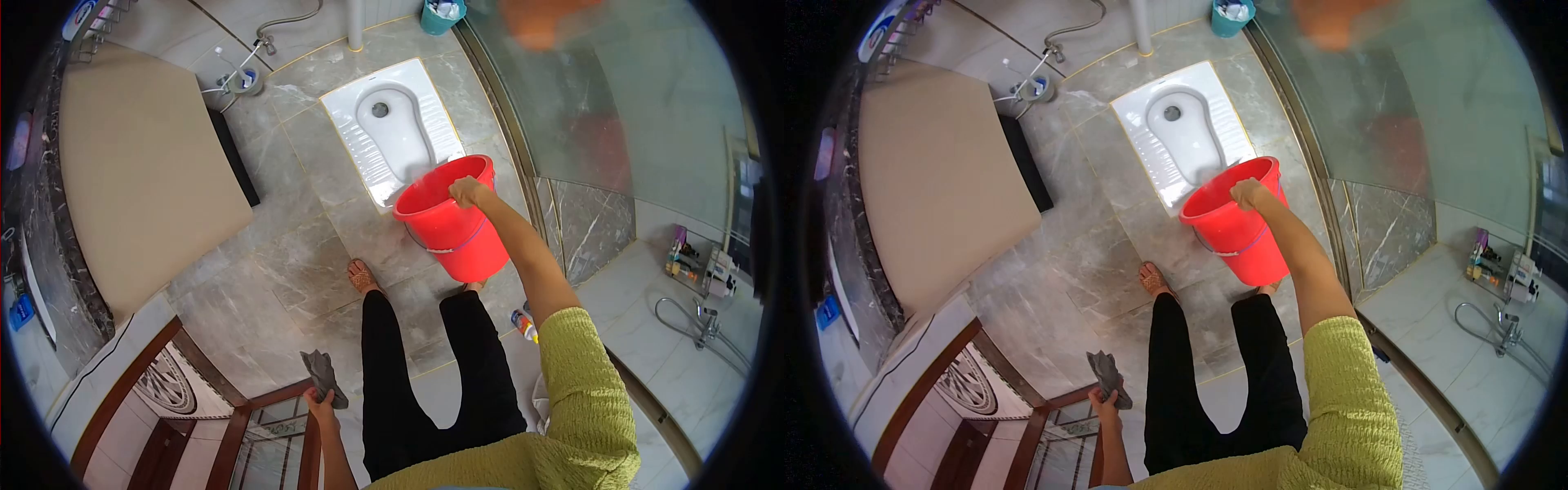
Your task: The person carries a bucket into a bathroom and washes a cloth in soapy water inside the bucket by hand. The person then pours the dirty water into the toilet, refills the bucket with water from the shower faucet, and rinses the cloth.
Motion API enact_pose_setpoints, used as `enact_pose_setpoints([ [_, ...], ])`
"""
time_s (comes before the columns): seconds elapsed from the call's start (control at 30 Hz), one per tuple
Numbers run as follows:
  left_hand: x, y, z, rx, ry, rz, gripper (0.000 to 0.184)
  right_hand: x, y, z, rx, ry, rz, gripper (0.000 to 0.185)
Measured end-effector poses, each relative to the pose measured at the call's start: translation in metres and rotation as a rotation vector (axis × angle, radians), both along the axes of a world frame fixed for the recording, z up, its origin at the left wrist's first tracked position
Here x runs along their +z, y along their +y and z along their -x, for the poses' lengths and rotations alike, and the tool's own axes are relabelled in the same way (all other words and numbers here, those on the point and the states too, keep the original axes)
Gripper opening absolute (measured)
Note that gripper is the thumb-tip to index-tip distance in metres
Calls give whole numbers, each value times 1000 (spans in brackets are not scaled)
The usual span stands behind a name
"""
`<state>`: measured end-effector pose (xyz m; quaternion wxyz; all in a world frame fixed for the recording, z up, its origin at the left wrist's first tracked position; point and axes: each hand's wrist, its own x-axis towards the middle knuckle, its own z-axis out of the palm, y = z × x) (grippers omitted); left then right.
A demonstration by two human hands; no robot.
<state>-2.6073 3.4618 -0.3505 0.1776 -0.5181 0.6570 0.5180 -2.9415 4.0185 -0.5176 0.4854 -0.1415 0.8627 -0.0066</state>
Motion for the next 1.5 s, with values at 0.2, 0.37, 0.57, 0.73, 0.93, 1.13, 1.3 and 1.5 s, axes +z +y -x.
enact_pose_setpoints([
  [0.2,21,10,19,48,48,-71,43,-16,-19,57,18,21,5,18],
  [0.37,31,13,25,7,79,-72,43,18,-40,98,46,-46,-24,19],
  [0.57,40,16,26,44,78,-88,43,-28,-35,128,179,-121,-50,15],
  [0.73,48,20,29,-38,47,-58,44,-27,-32,138,260,-125,-39,14],
  [0.93,48,27,42,-122,125,-31,43,5,-27,124,225,-141,-26,13],
  [1.13,49,55,72,-94,233,-190,44,73,-11,59,86,-85,-40,18],
  [1.3,95,147,134,-326,287,-270,38,109,33,-94,-105,191,98,10],
  [1.5,132,330,167,-376,190,-616,21,203,74,-291,-13,390,-4,11],
])
